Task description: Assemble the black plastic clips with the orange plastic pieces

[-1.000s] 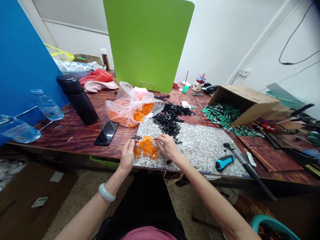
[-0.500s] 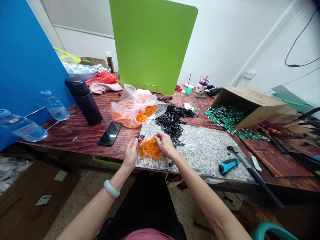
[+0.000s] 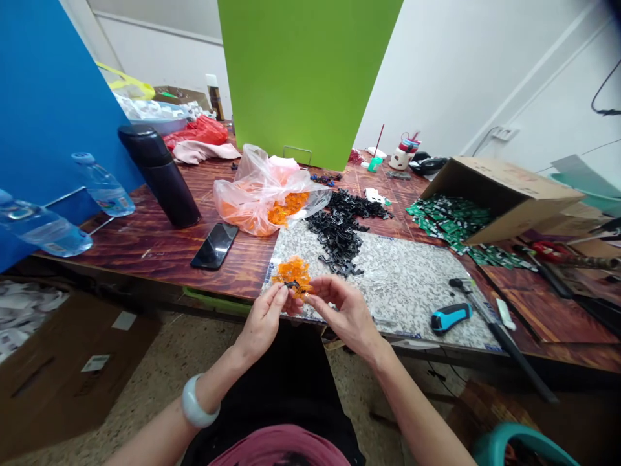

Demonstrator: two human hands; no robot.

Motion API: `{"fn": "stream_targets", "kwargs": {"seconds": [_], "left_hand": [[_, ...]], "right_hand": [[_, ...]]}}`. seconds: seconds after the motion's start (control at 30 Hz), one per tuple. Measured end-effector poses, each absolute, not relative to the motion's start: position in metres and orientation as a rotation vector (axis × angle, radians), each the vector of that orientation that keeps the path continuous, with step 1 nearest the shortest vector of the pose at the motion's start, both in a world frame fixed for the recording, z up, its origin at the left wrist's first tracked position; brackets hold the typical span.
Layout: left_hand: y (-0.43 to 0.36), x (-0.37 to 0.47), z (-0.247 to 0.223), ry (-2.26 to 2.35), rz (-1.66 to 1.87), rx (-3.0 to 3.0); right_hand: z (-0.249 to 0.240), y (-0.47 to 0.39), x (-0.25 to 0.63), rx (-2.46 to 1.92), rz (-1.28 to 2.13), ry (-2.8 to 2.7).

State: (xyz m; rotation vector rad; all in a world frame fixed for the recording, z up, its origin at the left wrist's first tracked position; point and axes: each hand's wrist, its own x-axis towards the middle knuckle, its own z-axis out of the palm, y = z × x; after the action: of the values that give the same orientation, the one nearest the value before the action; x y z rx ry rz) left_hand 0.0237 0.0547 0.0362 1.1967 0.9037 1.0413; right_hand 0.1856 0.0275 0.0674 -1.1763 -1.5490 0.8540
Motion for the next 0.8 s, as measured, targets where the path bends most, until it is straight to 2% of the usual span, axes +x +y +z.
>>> {"fn": "stream_targets", "kwargs": {"seconds": [0.43,0.8], "left_hand": [[0.021,0.037,0.031,0.864,0.948,1.484],[0.014,0.036,0.032,0.882,0.92,1.589]], "right_hand": [[0.054,-0.011,0.18,-1.313,0.529,-1.493],[0.05,-0.016,0.18,-1.334,0.567,-1.477]]}}
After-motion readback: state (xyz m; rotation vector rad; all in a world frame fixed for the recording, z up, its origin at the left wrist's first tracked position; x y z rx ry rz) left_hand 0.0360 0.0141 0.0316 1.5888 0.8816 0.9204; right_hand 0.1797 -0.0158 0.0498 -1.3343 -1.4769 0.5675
